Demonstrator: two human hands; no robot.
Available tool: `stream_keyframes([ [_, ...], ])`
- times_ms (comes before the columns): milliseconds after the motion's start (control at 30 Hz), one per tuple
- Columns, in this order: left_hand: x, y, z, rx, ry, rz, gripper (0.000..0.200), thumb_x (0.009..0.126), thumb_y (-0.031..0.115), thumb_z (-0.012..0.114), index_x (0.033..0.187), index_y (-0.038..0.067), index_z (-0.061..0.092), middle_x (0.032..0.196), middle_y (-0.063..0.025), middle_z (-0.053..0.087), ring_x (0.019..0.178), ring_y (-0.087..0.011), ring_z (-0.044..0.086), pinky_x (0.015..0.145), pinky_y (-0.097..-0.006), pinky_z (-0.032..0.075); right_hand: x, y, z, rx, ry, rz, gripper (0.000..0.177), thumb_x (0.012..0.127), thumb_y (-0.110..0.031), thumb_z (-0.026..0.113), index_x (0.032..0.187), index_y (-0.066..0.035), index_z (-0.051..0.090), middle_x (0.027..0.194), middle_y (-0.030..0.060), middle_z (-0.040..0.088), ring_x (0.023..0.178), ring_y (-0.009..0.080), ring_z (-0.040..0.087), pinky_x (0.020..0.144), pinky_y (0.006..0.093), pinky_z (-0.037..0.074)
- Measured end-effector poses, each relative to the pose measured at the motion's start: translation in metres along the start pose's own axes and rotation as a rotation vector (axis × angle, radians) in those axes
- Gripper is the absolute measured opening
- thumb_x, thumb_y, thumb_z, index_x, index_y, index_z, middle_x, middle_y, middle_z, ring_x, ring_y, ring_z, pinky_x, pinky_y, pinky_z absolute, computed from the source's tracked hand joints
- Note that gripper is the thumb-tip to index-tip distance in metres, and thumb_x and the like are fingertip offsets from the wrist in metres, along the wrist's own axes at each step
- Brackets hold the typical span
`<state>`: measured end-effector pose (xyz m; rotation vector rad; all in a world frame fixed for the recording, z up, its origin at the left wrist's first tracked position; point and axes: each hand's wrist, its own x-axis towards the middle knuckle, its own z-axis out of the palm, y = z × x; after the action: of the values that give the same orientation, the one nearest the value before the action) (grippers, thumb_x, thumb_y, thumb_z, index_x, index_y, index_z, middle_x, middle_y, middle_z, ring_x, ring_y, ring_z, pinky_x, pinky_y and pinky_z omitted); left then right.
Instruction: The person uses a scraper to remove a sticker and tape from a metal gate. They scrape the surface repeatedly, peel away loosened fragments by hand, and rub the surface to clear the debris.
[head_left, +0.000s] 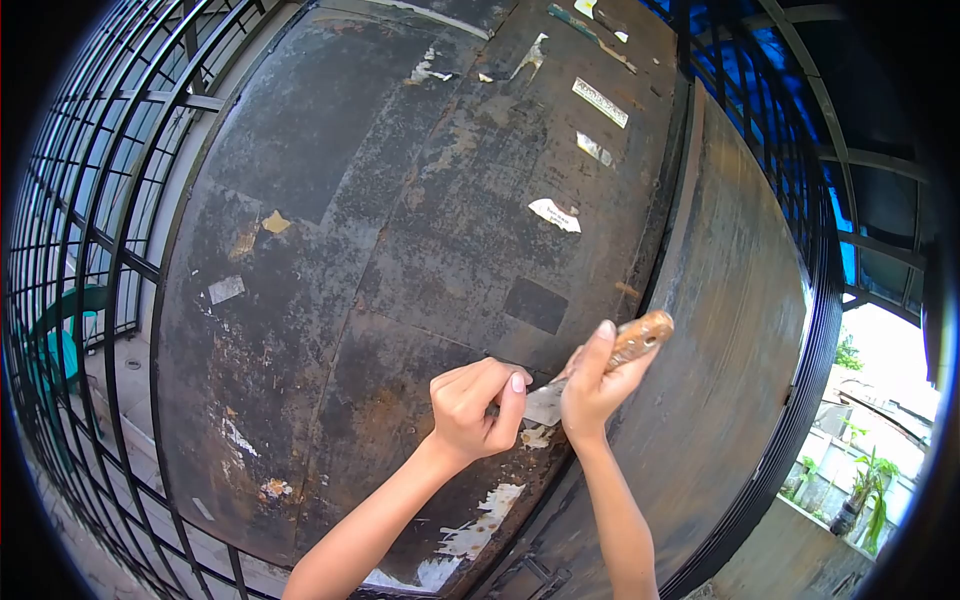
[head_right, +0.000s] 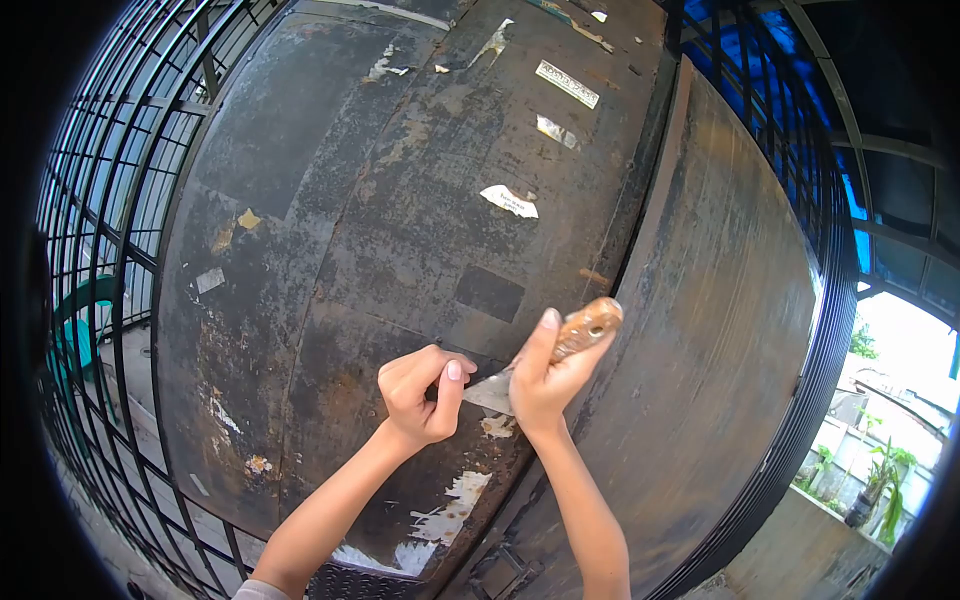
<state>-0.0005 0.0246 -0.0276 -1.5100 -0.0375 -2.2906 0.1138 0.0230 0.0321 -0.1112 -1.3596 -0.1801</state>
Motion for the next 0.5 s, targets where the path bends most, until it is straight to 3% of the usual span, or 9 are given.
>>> stream_keyframes([
  [167,0.0,0.001,0.0,0.003,0.0,-0.02,0.015,0.079,0.0,0.051,0.067,0.0,0.06,0.056,-0.0076,0.057,0.043,-0.016,0.053,0.043,-0.0254,0.04,-0.002,0.001,-0.002,0.041,0.056,0.136,0.044,0.094,-0.011,0.047,0.129,0.0,0.024,0.069,0.0013,0.044,0.044,0.0045,0.043,0.038,0.0186,0.037],
  [200,0.0,0.001,0.0,0.003,-0.014,-0.02,0.015,0.079,0.0,0.051,0.067,0.0,0.059,0.056,-0.0076,0.057,0.043,-0.016,0.053,0.043,-0.0254,0.04,-0.012,0.002,0.001,-0.036,-0.055,0.078,0.044,0.094,-0.012,0.047,0.129,0.0,0.023,0.069,0.0014,0.044,0.044,0.0046,0.043,0.038,0.0189,0.037],
  [333,-0.001,0.001,0.0,0.0,0.007,-0.019,0.015,0.079,0.0,0.051,0.067,0.0,0.06,0.055,-0.0074,0.057,0.043,-0.0157,0.052,0.043,-0.0253,0.04,0.007,0.001,-0.005,0.0,0.092,0.071,0.045,0.093,-0.01,0.047,0.129,0.001,0.022,0.07,0.0015,0.043,0.045,0.0046,0.044,0.038,0.0191,0.037],
  [433,0.002,0.001,0.0,0.006,0.008,-0.009,0.014,0.079,0.0,0.051,0.067,-0.001,0.06,0.055,-0.0073,0.057,0.042,-0.0157,0.052,0.043,-0.0254,0.04,-0.005,0.002,-0.005,-0.007,-0.029,-0.091,0.043,0.094,-0.012,0.046,0.128,0.001,0.023,0.07,0.002,0.043,0.045,0.0051,0.044,0.039,0.0194,0.037],
  [500,0.002,0.003,-0.001,0.015,-0.008,-0.013,0.014,0.079,0.0,0.051,0.068,-0.001,0.06,0.055,-0.0074,0.057,0.042,-0.0159,0.052,0.043,-0.0255,0.04,0.001,0.007,-0.007,-0.07,0.006,-0.021,0.042,0.094,-0.012,0.046,0.127,0.002,0.024,0.071,0.0021,0.043,0.045,0.0054,0.043,0.039,0.0191,0.037],
])
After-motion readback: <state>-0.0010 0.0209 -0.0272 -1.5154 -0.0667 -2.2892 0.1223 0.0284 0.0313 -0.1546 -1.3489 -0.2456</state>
